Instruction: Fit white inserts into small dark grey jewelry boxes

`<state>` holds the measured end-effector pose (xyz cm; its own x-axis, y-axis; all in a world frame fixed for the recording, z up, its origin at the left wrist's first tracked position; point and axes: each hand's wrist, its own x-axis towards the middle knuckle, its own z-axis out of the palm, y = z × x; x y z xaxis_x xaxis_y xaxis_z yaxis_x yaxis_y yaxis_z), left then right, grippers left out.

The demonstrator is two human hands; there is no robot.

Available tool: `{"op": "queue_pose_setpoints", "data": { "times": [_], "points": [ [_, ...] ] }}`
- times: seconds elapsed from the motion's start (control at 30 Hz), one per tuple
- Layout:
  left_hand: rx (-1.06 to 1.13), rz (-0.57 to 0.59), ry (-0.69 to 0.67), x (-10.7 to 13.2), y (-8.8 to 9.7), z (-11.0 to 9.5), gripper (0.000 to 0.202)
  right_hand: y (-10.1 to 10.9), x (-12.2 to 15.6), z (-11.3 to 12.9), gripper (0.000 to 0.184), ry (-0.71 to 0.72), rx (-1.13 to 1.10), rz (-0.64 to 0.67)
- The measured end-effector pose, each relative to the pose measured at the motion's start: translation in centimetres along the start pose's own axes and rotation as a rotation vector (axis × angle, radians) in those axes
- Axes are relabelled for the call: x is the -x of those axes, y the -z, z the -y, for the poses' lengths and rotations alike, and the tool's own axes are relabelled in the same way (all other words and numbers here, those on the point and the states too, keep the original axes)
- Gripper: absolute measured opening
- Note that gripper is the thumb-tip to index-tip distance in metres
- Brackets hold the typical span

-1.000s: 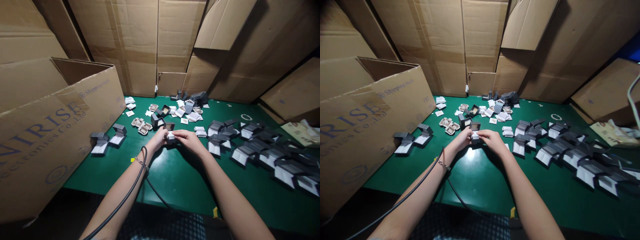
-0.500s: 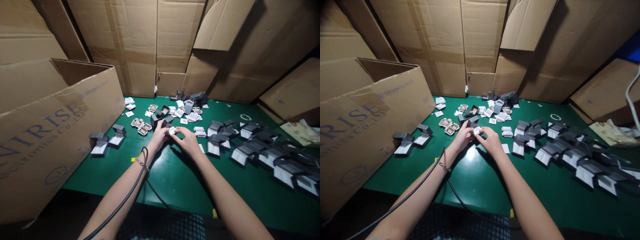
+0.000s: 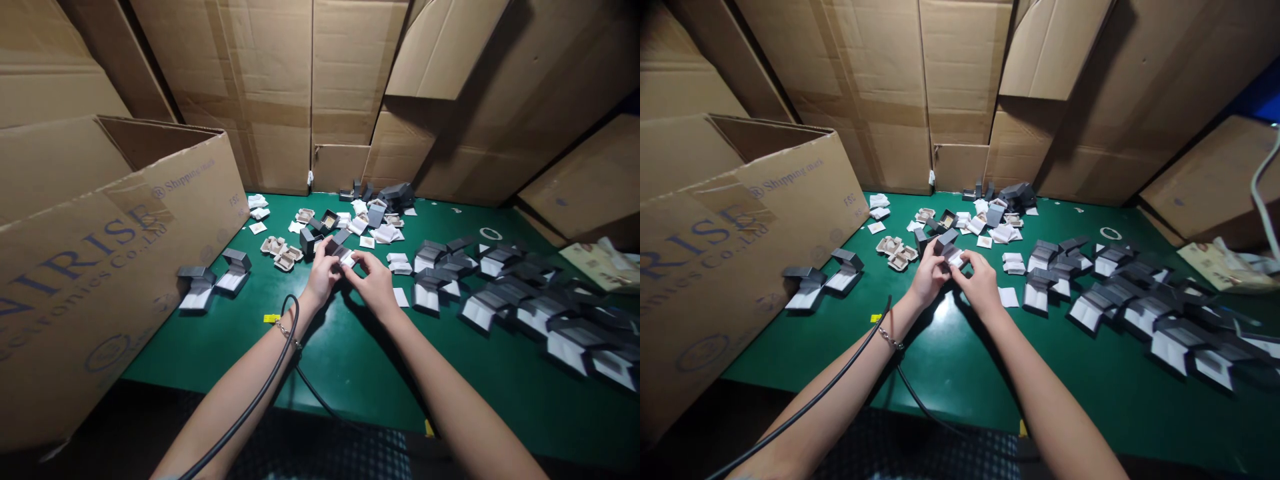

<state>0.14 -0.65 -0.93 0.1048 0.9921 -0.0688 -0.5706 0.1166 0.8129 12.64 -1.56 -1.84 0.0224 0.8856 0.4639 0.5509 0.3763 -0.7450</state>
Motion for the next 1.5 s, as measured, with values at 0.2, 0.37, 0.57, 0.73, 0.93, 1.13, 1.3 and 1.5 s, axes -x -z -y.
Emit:
{"op": "queue_pose_setpoints", "data": {
  "times": [0.2, 0.37, 0.57, 0.73, 0.93, 1.13, 1.3, 1.5],
  "points": [
    [0.021, 0.034, -0.054, 0.3, -0.1, 0.3, 0.057, -0.2, 0.2, 0.0, 0.021, -0.015, -0.057, -0.029],
    [0.030, 0.044, -0.081, 0.4, -0.2, 0.7, 0.052, -0.3, 0.4, 0.3, 0.017, 0.005, -0.041, -0.055],
    [-0.002, 0.012, -0.091, 0.3, 0.0, 1.1, 0.055, -0.2, 0.4, 0.7, 0.017, 0.026, -0.059, -0.075],
    [-0.002, 0.017, -0.127, 0.3, -0.1, 1.1, 0.056, 0.0, 0.4, 0.9, 0.023, -0.016, -0.030, -0.073],
    [-0.054, -0.003, -0.135, 0.4, 0.0, 0.9, 0.054, -0.3, 0.4, 0.4, 0.037, -0.108, -0.111, -0.034],
    [-0.065, -0.011, -0.170, 0.2, 0.2, 0.9, 0.051, -0.2, 0.2, 0.2, 0.039, -0.136, -0.124, 0.027],
    [-0.072, 0.010, -0.123, 0.5, -0.2, 0.8, 0.050, -0.7, 0.2, -0.1, 0.040, -0.184, -0.239, -0.032],
    [-0.292, 0.018, -0.242, 0.4, -0.3, 1.0, 0.054, -1.2, -0.3, -0.8, 0.052, -0.420, -0.572, 0.190]
  ]
}}
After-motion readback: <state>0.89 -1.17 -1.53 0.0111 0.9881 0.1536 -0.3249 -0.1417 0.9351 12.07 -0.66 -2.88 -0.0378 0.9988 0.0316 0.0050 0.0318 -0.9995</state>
